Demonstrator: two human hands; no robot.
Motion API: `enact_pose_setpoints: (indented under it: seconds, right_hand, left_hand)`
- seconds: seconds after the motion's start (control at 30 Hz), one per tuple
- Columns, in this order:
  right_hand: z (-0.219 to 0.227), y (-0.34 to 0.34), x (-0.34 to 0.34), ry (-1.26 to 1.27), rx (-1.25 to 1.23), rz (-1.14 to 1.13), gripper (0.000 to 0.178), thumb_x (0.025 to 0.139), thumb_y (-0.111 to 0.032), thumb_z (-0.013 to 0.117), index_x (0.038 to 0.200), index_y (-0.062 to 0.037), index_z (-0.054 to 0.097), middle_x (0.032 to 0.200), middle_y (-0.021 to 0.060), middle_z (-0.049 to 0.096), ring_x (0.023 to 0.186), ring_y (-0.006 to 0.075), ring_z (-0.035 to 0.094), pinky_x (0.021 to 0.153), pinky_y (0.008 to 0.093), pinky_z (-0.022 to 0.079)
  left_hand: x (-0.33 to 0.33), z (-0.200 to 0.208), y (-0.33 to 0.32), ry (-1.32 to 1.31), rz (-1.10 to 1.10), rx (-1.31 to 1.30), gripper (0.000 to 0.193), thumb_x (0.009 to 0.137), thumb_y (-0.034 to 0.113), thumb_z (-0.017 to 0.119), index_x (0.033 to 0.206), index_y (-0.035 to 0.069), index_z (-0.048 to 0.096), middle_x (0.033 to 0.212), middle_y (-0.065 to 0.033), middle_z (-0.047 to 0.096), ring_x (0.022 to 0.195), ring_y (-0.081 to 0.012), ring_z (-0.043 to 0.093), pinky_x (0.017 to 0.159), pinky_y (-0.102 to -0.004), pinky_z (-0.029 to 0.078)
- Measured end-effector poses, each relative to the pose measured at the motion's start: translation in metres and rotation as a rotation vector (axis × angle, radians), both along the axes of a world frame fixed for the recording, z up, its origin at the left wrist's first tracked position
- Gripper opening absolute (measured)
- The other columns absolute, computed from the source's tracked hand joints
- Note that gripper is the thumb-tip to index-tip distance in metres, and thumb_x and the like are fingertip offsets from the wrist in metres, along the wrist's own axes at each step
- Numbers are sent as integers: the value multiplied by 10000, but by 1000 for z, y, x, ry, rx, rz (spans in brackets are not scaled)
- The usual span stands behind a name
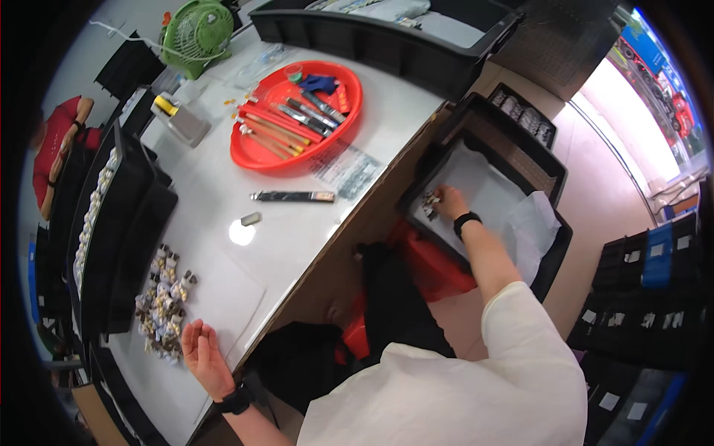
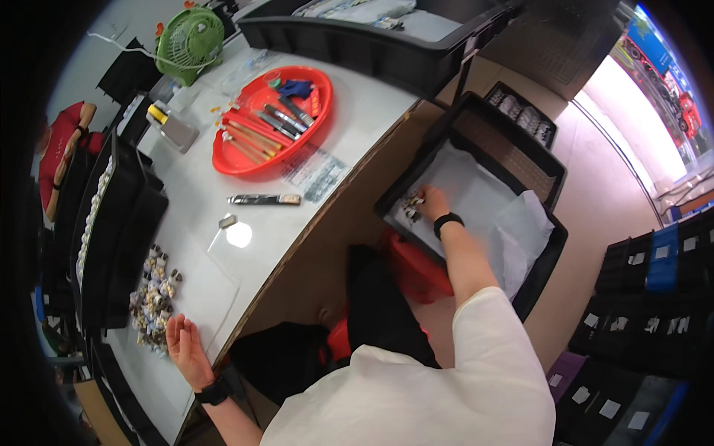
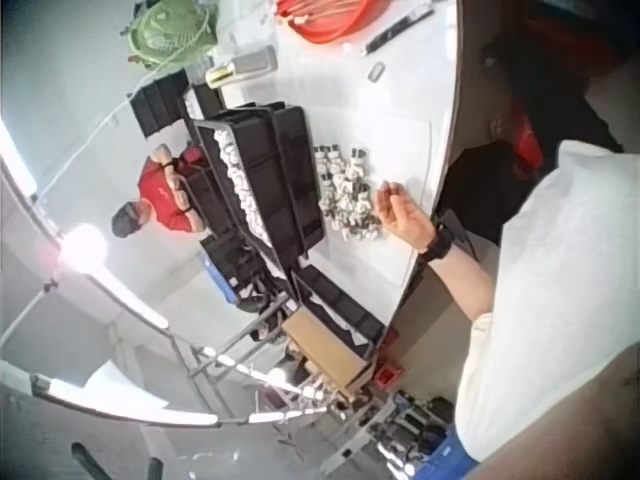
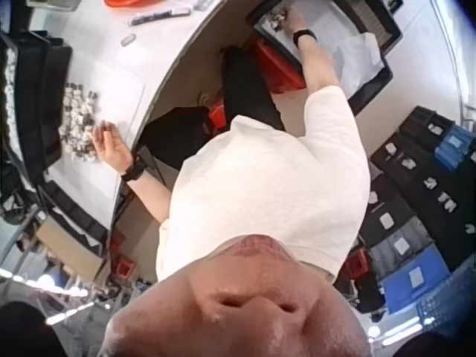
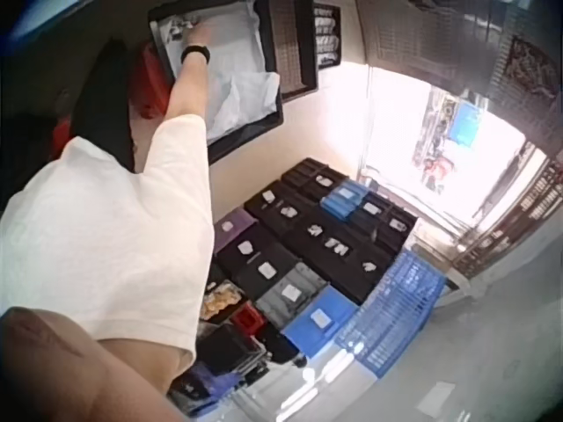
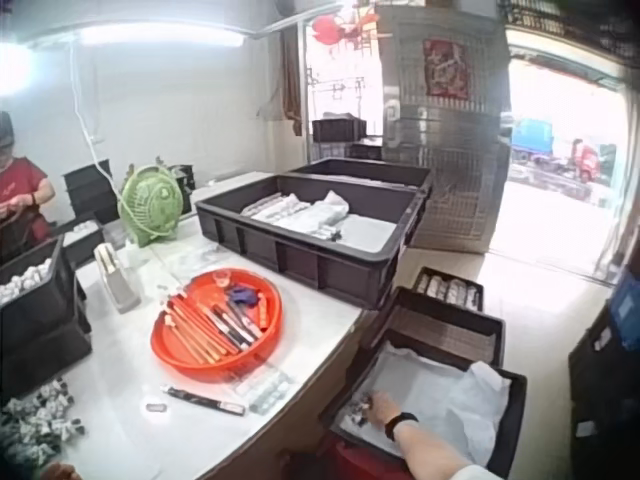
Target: Assembling small plastic figurines by attaching heads, limbs, and accessories.
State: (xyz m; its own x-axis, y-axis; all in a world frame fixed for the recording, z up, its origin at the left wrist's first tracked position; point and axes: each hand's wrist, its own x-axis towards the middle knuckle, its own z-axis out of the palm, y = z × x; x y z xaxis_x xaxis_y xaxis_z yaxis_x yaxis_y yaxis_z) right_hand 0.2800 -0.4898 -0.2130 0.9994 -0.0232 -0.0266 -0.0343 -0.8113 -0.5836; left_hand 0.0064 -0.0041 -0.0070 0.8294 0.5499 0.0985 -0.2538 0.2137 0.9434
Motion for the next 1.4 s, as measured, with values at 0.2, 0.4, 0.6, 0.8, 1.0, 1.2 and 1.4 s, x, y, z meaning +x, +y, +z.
enact_pose_setpoints:
  seconds: [0.2, 0.4, 0.6, 0.8, 1.0, 1.2, 1.4]
  right_hand:
    - [-14, 19, -9, 89, -95, 19, 286, 641, -119, 607, 922, -74, 578, 857, 169, 601, 844, 326, 572, 773, 385, 451]
    - [52, 42, -31, -168, -108, 39, 270, 644, -48, 562, 910, -32, 598, 899, 149, 603, 842, 289, 577, 760, 370, 454]
    - [187, 131, -95, -31, 906, 260, 113, 794, -129, 599, 791, -19, 576, 664, -20, 552, 614, 30, 496, 524, 191, 401]
    - [231, 278, -153, 355, 1267, 913, 84, 804, -102, 589, 800, -25, 558, 701, -28, 539, 635, 17, 473, 556, 177, 391]
    - [240, 355, -171, 309, 1145, 918, 68, 785, -56, 593, 828, -7, 574, 755, -1, 576, 690, 38, 526, 617, 184, 436]
    - [211, 381, -177, 73, 896, 968, 71, 771, -57, 608, 793, 0, 573, 664, 4, 570, 598, 34, 512, 536, 166, 403]
    - [215, 383, -181, 112, 926, 955, 62, 774, -45, 599, 793, 7, 573, 677, 0, 573, 600, 29, 507, 530, 163, 398]
  left_hand:
    - [-13, 17, -8, 44, 35, 50, 249, 861, -27, 426, 1107, -56, 450, 1103, -165, 500, 990, -228, 497, 892, -346, 414]
    - [-7, 16, -12, 42, 15, 91, 229, 858, -24, 439, 1083, -60, 463, 1043, -149, 513, 954, -216, 506, 878, -320, 422]
    - [4, 25, -19, 24, -75, 132, 196, 842, -23, 470, 1030, -48, 522, 994, -133, 543, 944, -197, 511, 847, -287, 431]
    - [-15, 16, -17, 191, 46, 365, 223, 829, 0, 489, 1046, -29, 530, 999, -105, 568, 920, -165, 530, 830, -264, 423]
    - [-17, 54, -25, 216, 2, 822, 206, 735, -31, 515, 932, -13, 573, 921, -152, 583, 861, -284, 566, 774, -306, 432]
    - [-56, 74, 11, 294, -9, 981, 210, 741, 43, 591, 944, -6, 567, 916, -127, 580, 817, -250, 560, 732, -299, 439]
    - [-48, 89, 72, 462, 257, 1330, 245, 688, 83, 652, 917, 29, 582, 877, -96, 542, 801, -246, 517, 696, -326, 436]
